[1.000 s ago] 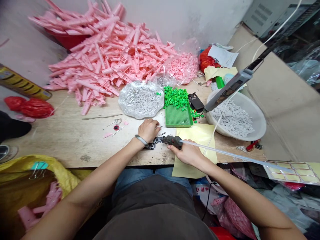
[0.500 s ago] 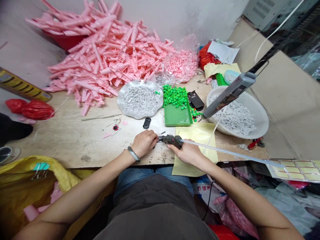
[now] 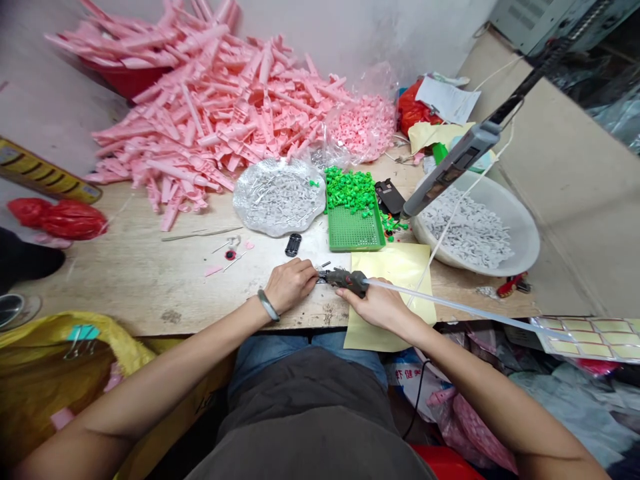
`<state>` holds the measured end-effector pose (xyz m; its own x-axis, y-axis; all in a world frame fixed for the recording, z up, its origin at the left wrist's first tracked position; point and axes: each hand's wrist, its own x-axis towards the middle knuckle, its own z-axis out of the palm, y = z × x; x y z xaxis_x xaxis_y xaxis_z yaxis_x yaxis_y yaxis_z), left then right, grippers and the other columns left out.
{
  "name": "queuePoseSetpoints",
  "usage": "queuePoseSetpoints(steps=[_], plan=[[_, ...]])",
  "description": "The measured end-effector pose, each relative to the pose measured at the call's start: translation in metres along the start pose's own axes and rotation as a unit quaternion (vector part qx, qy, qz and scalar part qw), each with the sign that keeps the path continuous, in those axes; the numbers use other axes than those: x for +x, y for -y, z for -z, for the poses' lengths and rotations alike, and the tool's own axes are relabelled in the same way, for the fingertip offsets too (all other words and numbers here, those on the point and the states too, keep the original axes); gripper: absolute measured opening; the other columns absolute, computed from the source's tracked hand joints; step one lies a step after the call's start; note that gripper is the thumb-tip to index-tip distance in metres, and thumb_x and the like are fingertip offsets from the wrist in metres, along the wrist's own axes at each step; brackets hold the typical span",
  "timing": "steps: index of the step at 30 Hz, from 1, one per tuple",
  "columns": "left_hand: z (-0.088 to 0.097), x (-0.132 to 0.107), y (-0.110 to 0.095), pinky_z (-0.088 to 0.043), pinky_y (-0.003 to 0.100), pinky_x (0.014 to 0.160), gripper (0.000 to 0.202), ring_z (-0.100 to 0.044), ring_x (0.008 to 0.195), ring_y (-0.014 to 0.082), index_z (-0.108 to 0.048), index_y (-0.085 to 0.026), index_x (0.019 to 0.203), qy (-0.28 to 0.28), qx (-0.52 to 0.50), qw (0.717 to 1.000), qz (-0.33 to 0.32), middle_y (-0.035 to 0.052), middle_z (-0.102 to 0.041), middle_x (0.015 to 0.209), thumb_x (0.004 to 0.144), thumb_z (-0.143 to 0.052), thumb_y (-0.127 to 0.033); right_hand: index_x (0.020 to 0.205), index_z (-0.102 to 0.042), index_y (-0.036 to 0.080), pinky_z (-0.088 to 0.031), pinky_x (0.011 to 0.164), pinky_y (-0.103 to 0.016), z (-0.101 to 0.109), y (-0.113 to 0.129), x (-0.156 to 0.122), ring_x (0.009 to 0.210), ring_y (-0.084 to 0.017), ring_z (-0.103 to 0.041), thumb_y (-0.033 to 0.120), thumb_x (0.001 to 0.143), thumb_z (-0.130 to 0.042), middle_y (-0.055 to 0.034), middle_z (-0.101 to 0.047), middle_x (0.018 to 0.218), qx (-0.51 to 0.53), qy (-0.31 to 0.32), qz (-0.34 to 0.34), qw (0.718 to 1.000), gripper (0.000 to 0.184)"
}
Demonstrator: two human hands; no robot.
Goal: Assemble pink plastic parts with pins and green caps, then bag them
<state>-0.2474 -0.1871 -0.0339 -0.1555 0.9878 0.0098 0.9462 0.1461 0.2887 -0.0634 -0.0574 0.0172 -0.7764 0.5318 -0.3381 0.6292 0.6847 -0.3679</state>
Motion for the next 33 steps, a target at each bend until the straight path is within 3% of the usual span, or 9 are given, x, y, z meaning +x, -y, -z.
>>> queuePoseSetpoints(steps=[7, 13, 19, 25, 33], plan=[[-0.002, 0.001, -0.007, -0.045, 0.032, 0.068, 0.028, -0.061, 0.085, 0.0201, -0.066, -0.018, 0.09, 0.023, 0.021, 1.0, 0.0, 0.007, -0.064, 0.094, 0.098, -0.041, -0.028, 0.096, -0.072, 0.021, -0.046, 0.068, -0.03, -0.001, -0.008, -0.004, 0.081, -0.026, -0.068, 0.061, 0.09, -0.046, -0.0086, -0.074, 0.089, 0.026, -0.003, -0.005, 1.0, 0.048], [-0.01, -0.003, -0.01, -0.045, 0.032, 0.068, 0.026, -0.059, 0.086, 0.0205, -0.063, -0.019, 0.1, -0.024, 0.011, 0.999, 0.042, 0.0069, -0.063, 0.097, 0.098, -0.04, -0.031, 0.093, -0.071, 0.02, -0.046, 0.069, -0.032, -0.001, -0.01, -0.006, 0.083, -0.028, -0.068, 0.063, 0.09, -0.045, -0.0102, -0.073, 0.089, 0.02, 0.004, -0.017, 1.0, 0.051], [-0.014, -0.006, -0.011, -0.043, 0.032, 0.067, 0.027, -0.057, 0.089, 0.0204, -0.063, -0.023, 0.1, -0.044, 0.006, 0.998, 0.044, 0.0054, -0.063, 0.098, 0.099, -0.038, -0.032, 0.094, -0.07, 0.02, -0.047, 0.072, -0.033, -0.002, -0.01, -0.006, 0.087, -0.029, -0.068, 0.065, 0.089, -0.043, -0.0117, -0.073, 0.091, 0.011, 0.015, -0.029, 0.999, 0.053], [-0.01, -0.009, 0.0, -0.043, 0.03, 0.064, 0.023, -0.059, 0.087, 0.0185, -0.068, -0.026, 0.099, -0.045, -0.021, 0.999, 0.009, 0.0025, -0.066, 0.1, 0.096, -0.045, -0.03, 0.093, -0.07, 0.02, -0.048, 0.072, -0.033, -0.004, -0.012, -0.007, 0.084, -0.028, -0.068, 0.066, 0.088, -0.044, -0.0112, -0.073, 0.091, 0.023, 0.021, -0.03, 0.999, 0.053], [-0.013, -0.01, 0.02, -0.044, 0.027, 0.066, 0.024, -0.06, 0.082, 0.0144, -0.072, -0.026, 0.098, -0.077, -0.045, 0.99, -0.107, 0.0009, -0.068, 0.098, 0.096, -0.049, -0.033, 0.093, -0.069, 0.022, -0.048, 0.07, -0.033, -0.001, -0.018, -0.005, 0.083, -0.028, -0.067, 0.072, 0.085, -0.043, -0.0093, -0.073, 0.089, 0.032, 0.051, -0.044, 0.997, 0.057]])
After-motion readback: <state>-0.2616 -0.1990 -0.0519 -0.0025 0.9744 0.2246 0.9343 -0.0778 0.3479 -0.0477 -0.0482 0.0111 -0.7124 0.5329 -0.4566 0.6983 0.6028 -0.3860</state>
